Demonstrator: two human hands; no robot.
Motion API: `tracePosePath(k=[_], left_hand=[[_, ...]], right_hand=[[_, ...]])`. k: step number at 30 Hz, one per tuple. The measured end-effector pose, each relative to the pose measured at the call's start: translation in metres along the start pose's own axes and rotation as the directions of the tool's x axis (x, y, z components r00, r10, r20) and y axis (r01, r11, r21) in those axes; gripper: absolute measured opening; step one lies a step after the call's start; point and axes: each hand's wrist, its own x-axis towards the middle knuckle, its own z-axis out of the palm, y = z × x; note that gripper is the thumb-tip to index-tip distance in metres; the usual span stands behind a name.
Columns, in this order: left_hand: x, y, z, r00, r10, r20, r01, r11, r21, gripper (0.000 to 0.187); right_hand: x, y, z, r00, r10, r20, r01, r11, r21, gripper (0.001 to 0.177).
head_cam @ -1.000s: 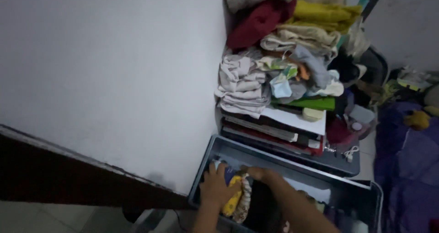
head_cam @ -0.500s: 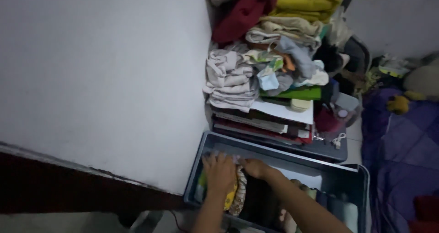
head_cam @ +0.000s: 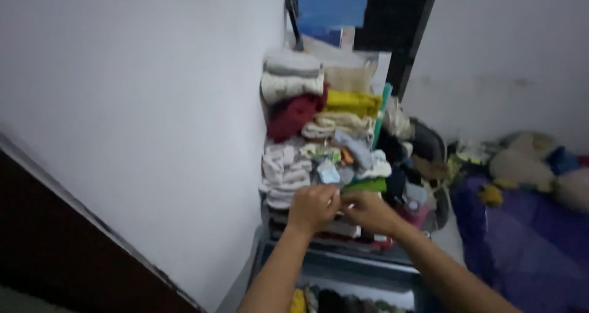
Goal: Organizing and folding baby clothes into a storage bin.
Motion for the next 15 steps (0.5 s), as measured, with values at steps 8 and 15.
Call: tracePosePath(k=[8,15], left_hand=[[0.128,-0.010,-0.033,0.974,0.225,-0.032,-0.210,0.944,0.255,0.022],[0.199,-0.031,-0.020,0.979,0.191,0.067,-0.195,0.803,0.564,0.050]], right_hand=[[0.060,-0.047,-0.117,0.819,-0.244,-0.520,0.102,0.953,-0.287,0.025],[0.135,-0.023,-0.153,0.769,-0.504,-0.393,0.226,0.790,-0.570,0.048]])
